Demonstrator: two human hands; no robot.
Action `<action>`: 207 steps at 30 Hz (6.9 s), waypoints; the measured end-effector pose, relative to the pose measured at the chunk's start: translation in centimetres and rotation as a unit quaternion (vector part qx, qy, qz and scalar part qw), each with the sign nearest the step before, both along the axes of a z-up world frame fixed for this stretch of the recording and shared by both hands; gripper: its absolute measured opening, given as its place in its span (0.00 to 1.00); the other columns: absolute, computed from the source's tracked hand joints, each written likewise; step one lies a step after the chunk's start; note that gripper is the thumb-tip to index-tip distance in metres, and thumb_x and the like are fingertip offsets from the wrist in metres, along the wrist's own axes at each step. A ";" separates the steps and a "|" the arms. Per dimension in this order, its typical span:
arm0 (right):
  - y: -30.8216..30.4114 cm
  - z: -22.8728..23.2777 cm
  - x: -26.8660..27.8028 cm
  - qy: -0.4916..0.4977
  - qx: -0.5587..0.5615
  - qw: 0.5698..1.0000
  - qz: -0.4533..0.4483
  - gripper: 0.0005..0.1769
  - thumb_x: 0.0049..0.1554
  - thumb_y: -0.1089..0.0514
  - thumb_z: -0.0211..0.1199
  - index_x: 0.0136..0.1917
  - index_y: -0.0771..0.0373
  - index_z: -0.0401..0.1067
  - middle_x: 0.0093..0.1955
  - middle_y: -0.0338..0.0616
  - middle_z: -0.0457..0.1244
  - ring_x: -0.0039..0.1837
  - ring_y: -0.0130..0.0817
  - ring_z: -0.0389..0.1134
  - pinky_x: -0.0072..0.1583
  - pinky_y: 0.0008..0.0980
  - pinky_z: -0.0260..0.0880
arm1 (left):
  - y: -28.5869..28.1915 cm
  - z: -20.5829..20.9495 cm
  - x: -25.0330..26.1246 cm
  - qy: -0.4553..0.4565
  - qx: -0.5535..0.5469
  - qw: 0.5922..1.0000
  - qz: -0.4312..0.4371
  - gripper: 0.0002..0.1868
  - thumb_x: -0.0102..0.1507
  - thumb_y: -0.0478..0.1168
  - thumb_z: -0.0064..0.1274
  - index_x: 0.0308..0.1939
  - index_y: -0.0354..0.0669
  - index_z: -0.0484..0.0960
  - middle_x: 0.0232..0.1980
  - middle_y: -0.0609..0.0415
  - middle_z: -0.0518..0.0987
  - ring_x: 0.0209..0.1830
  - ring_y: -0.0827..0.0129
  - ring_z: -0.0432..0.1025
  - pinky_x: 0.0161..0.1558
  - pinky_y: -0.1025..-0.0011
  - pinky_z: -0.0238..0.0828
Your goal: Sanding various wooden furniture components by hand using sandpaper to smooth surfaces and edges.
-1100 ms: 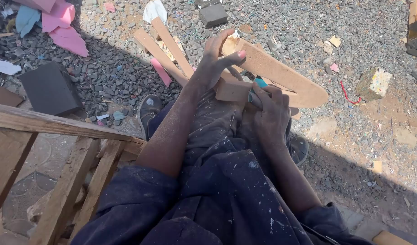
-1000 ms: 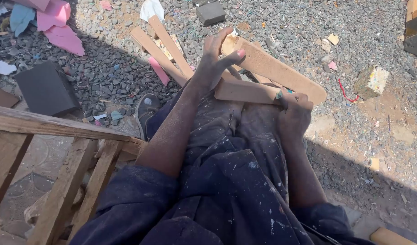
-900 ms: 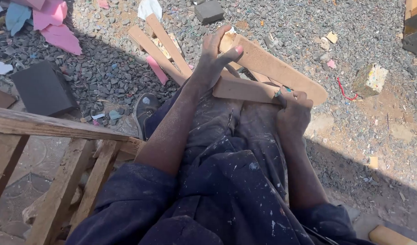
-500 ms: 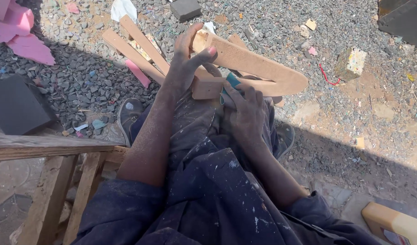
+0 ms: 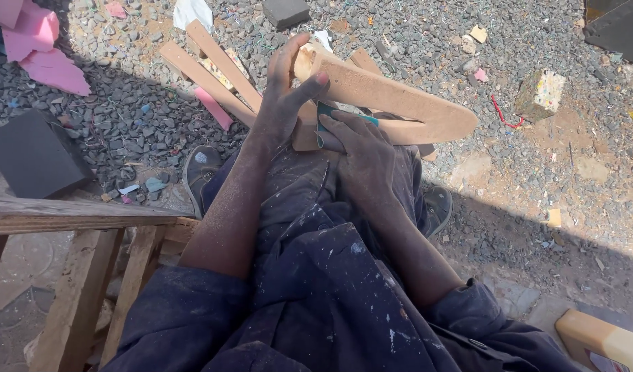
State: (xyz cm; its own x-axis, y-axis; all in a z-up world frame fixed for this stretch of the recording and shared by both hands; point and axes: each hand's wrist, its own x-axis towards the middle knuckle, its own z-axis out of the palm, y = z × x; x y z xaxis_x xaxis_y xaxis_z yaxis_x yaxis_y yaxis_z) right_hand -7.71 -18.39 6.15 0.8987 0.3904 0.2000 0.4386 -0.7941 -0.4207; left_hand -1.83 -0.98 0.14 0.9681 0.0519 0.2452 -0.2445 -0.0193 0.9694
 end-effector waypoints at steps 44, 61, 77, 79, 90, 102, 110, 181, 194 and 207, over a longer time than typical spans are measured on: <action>2.1 -1.5 -1.7 -0.072 0.021 0.995 0.067 0.30 0.56 0.59 0.65 0.72 0.55 0.69 0.77 0.41 0.61 0.80 0.38 0.56 0.76 0.40 0.60 | 1.3 -1.9 3.8 0.019 -0.120 0.991 -0.058 0.42 0.61 0.52 0.58 0.70 0.27 0.62 0.67 0.29 0.65 0.67 0.43 0.64 0.67 0.53 0.61; -0.5 -1.5 -0.7 -0.044 -0.024 0.999 -0.001 0.30 0.54 0.61 0.63 0.71 0.52 0.71 0.65 0.47 0.55 0.60 0.45 0.60 0.56 0.41 0.69 | 0.2 0.6 1.5 0.062 -0.058 0.996 -0.014 0.48 0.58 0.59 0.53 0.74 0.33 0.60 0.70 0.31 0.57 0.70 0.40 0.59 0.66 0.48 0.59; -3.9 -3.7 0.6 -0.053 -0.027 0.998 -0.036 0.34 0.50 0.64 0.60 0.70 0.55 0.72 0.60 0.45 0.55 0.58 0.43 0.58 0.53 0.39 0.64 | -0.9 1.2 1.0 0.062 -0.025 0.998 0.020 0.45 0.59 0.60 0.51 0.74 0.39 0.59 0.68 0.35 0.59 0.68 0.45 0.60 0.63 0.49 0.63; -6.5 -4.9 2.0 -0.069 -0.009 0.996 -0.047 0.39 0.46 0.71 0.54 0.71 0.55 0.73 0.60 0.45 0.55 0.58 0.44 0.57 0.54 0.40 0.61 | -0.9 1.7 0.7 0.058 -0.022 0.998 0.020 0.46 0.59 0.60 0.52 0.75 0.40 0.59 0.68 0.35 0.59 0.69 0.45 0.59 0.65 0.48 0.59; 0.0 -1.6 0.4 -0.059 -0.056 0.997 0.004 0.32 0.49 0.52 0.72 0.68 0.47 0.74 0.65 0.36 0.61 0.62 0.39 0.62 0.62 0.40 0.66 | -1.3 1.3 0.8 0.032 0.041 0.998 0.047 0.44 0.61 0.63 0.45 0.73 0.38 0.60 0.67 0.36 0.62 0.67 0.46 0.61 0.64 0.50 0.60; -2.6 -2.4 1.4 -0.093 -0.006 0.994 -0.061 0.21 0.56 0.64 0.57 0.62 0.57 0.76 0.59 0.36 0.65 0.57 0.40 0.61 0.59 0.39 0.63 | -1.5 0.6 0.9 0.032 0.050 0.997 0.057 0.44 0.61 0.64 0.43 0.73 0.40 0.59 0.68 0.36 0.61 0.67 0.45 0.62 0.63 0.48 0.61; -5.6 -2.8 2.2 -0.097 0.034 0.993 -0.056 0.20 0.51 0.62 0.59 0.56 0.59 0.80 0.57 0.44 0.71 0.57 0.46 0.69 0.56 0.42 0.66 | -0.9 0.3 0.8 0.009 0.067 0.997 0.041 0.46 0.62 0.66 0.48 0.74 0.41 0.59 0.67 0.35 0.61 0.67 0.45 0.59 0.65 0.47 0.58; -0.1 -1.0 -0.1 -0.031 -0.072 0.996 0.029 0.24 0.56 0.62 0.62 0.66 0.49 0.73 0.61 0.40 0.59 0.60 0.38 0.62 0.60 0.41 0.67 | -0.7 -1.8 0.8 -0.009 0.044 0.999 0.014 0.45 0.66 0.69 0.48 0.76 0.44 0.57 0.69 0.37 0.58 0.70 0.44 0.58 0.66 0.47 0.61; -0.3 -1.6 -0.5 -0.046 -0.046 0.998 -0.018 0.25 0.56 0.57 0.63 0.67 0.49 0.74 0.62 0.43 0.55 0.60 0.40 0.61 0.58 0.41 0.67 | -0.8 -0.6 0.5 0.035 -0.020 0.999 0.003 0.50 0.61 0.70 0.51 0.76 0.44 0.56 0.70 0.36 0.56 0.72 0.42 0.56 0.67 0.46 0.58; -2.2 -1.2 0.5 -0.029 -0.011 0.999 -0.035 0.19 0.58 0.59 0.59 0.62 0.52 0.80 0.54 0.40 0.58 0.54 0.38 0.59 0.46 0.36 0.64 | -0.5 -1.2 0.3 0.031 -0.047 0.998 -0.010 0.47 0.62 0.69 0.54 0.77 0.50 0.57 0.71 0.39 0.57 0.73 0.44 0.55 0.70 0.47 0.55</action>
